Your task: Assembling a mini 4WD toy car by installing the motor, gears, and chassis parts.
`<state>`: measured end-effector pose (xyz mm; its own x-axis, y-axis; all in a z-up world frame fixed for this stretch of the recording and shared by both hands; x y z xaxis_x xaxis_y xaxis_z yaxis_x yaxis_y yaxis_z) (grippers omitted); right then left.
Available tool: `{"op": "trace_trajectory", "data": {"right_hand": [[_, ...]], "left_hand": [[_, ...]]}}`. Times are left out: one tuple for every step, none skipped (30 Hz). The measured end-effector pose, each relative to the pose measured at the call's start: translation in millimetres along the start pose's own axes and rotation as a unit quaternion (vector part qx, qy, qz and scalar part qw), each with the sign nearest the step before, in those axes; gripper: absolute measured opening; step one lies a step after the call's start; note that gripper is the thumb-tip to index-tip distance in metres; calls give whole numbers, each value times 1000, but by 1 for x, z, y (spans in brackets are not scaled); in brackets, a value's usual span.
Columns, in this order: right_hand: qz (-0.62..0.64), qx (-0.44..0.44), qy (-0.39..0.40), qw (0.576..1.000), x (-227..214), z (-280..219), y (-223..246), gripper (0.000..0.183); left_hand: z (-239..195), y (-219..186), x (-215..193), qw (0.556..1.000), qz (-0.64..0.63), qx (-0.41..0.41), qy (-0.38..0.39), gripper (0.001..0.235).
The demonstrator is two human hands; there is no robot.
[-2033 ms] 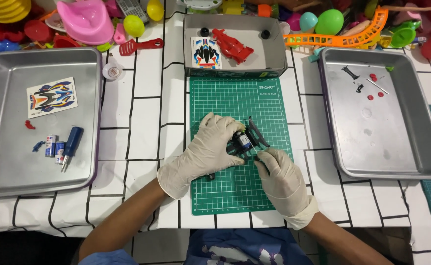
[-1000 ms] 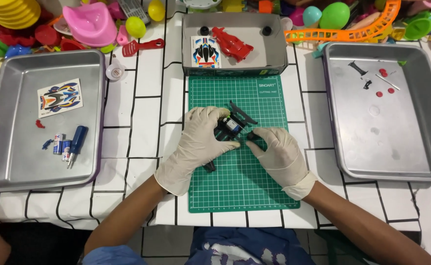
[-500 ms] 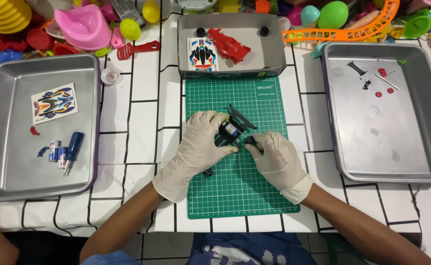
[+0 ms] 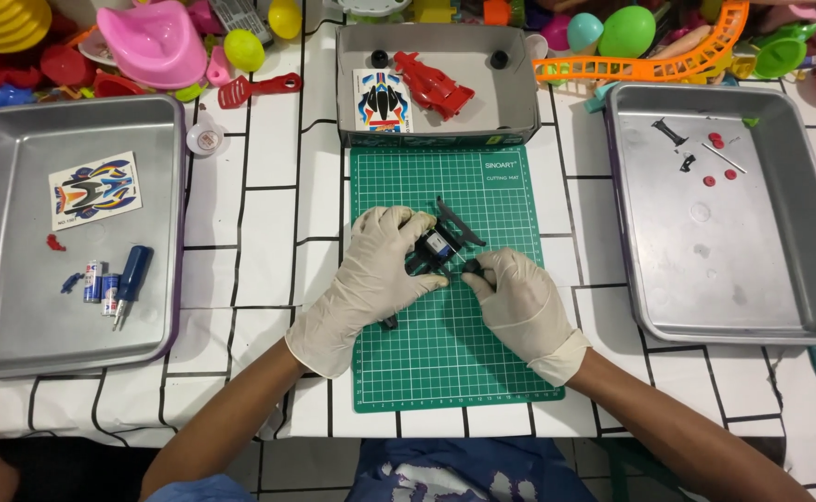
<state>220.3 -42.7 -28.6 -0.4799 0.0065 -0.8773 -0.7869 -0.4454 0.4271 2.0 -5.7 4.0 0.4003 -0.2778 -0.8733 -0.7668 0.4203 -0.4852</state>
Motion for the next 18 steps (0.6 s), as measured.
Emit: {"op": "trace_trajectory", "data": {"right_hand": [[-1, -1, 1, 1000, -2, -1, 2, 20], [-24, -15, -8, 1000, -4, -1, 5, 22], [-48, -29, -17, 998, -6, -2, 8, 23], [-48, -28, -18, 998, -8, -1, 10, 23], [-1, 30, 27, 999, -9, 0, 10, 21], [45, 85, 72, 993, -11, 2, 10, 21], [42, 84, 72, 993, -9, 1, 8, 21], [-7, 27, 28, 999, -6, -1, 9, 22], [-57, -30, -17, 998, -3, -4, 10, 25], [-55, -29, -17, 998, -4, -3, 11, 25], [-56, -32, -16, 998, -5, -3, 12, 26], [-58, -33, -17, 998, -6, -2, 12, 27], [-58, -30, -18, 998, -7, -2, 13, 27], [-6, 4, -1, 1000, -7, -1, 13, 26], [47, 39, 15, 998, -8, 1, 13, 24], [48, 40, 16, 998, -7, 0, 12, 24], [35, 25, 9, 999, -7, 0, 12, 22], [22, 12, 1, 1000, -7, -1, 11, 20]], "left_hand": [[0, 1, 2, 1000, -1, -1, -1, 79], [1, 3, 3, 1000, 0, -1, 3, 80], [2, 4, 4, 1000, 1, -2, 8, 81], [2, 4, 3, 1000, 1, -1, 8, 81], [3, 4, 2, 1000, -4, -5, 14, 81], [4, 4, 2, 1000, -10, -11, 17, 81], [5, 5, 2, 1000, -11, -11, 15, 81], [4, 7, 2, 1000, -13, -1, 14, 82], [4, 9, 3, 1000, -16, 8, 13, 84], [4, 10, 4, 1000, -16, 8, 15, 84], [4, 11, 5, 1000, -13, 3, 15, 84], [5, 12, 6, 1000, -11, 1, 15, 84], [6, 11, 7, 1000, -10, 2, 17, 84], [7, 11, 8, 1000, -9, -4, 16, 85], [8, 10, 9, 1000, -9, -11, 15, 86], [8, 10, 9, 1000, -8, -12, 17, 86], [9, 9, 8, 1000, -15, -14, 19, 86], [9, 9, 8, 999, -20, -15, 23, 86]]}}
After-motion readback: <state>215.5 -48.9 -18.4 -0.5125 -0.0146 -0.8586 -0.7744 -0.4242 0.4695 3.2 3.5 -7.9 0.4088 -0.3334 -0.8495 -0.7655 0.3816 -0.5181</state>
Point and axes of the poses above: each hand's wrist, its own z-axis towards the middle knuckle, its own x-axis out of the palm, y = z × x, the point moved 1 cm from there along z, towards the middle knuckle, and after that the axes turned 14 degrees about y, right-handed, at the moved point
